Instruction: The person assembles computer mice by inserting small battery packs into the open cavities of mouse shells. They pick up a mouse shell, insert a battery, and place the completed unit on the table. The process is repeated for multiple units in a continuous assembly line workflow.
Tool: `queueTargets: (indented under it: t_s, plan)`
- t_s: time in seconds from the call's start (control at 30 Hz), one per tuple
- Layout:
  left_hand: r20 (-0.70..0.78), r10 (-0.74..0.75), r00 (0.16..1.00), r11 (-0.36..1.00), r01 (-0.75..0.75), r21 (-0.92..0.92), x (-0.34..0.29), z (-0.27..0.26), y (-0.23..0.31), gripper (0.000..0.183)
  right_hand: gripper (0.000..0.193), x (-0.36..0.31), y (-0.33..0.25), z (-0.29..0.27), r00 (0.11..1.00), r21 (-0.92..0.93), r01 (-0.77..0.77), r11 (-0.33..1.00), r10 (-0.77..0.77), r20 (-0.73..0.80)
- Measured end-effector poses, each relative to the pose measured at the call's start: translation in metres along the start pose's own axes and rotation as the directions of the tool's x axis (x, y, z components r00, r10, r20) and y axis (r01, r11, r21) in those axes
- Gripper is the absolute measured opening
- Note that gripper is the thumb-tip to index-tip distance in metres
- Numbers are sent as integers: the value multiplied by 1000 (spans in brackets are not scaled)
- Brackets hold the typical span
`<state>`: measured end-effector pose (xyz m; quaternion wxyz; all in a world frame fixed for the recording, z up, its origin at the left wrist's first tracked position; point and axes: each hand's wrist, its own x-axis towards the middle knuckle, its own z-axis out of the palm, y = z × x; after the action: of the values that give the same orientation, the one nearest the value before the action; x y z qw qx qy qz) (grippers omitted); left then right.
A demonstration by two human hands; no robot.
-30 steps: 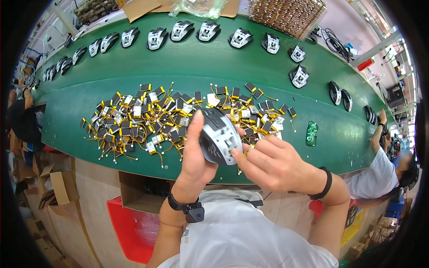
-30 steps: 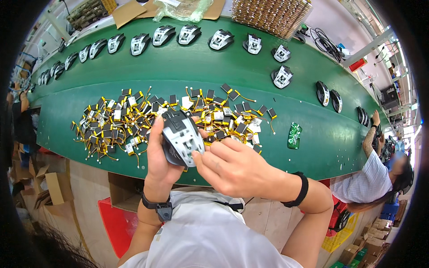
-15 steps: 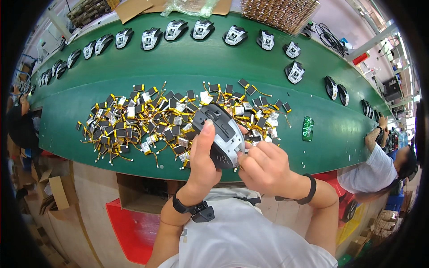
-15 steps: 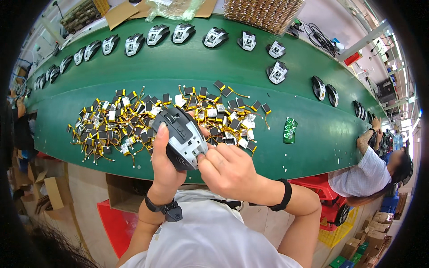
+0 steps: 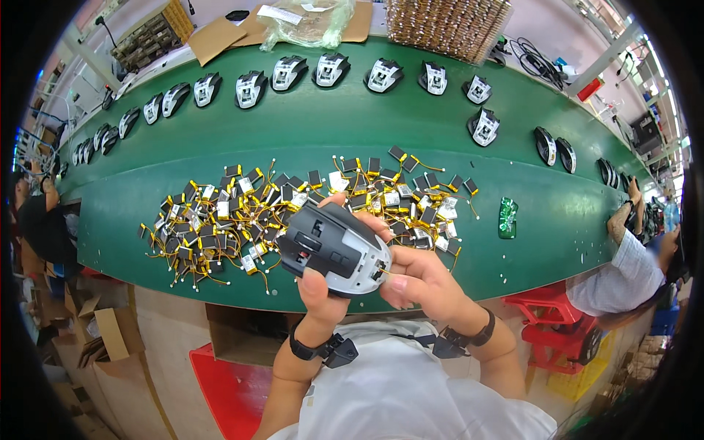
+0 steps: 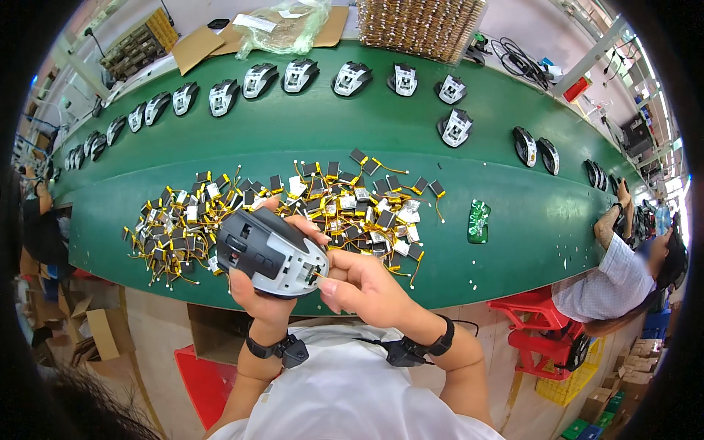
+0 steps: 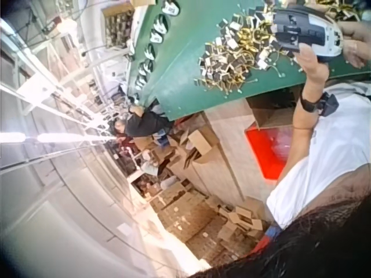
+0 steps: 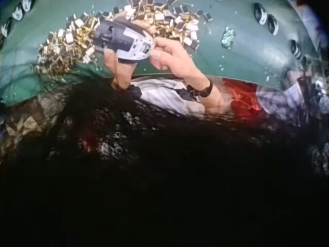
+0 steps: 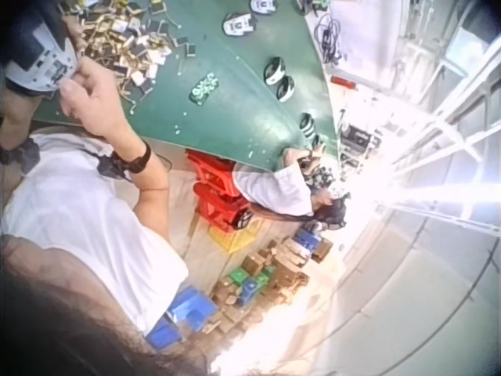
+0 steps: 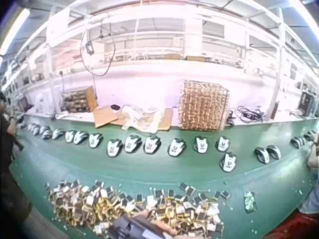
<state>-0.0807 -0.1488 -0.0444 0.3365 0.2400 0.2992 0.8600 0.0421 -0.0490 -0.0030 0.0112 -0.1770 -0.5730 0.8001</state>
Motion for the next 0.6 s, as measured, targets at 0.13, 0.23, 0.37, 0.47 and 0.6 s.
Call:
queueTargets:
  t_s: [0.13,0.23,0.37,0.47,0.6]
  plan:
    - [3,-24,1000,997,24,-78,-1,-3,-2,103,21,3,-5,-1,1000,-61,-19,998,19,-8]
    - [5,-17,1000,999,17,-35,-2,-1,-1,105,21,3,1,-3,1000,-68,-3,998,2,-11]
    - [23,-112,993,992,113,-58,-3,0,8,109,30,0,4,-6,1000,-125,0,992,-1,-12]
    - [39,-151,988,987,152,-41,-2,1,10,111,28,-2,6,-7,1000,-134,-9,991,7,-18]
    - [50,-154,987,988,153,22,-4,5,12,107,19,-5,5,-5,1000,-91,17,996,-18,-10]
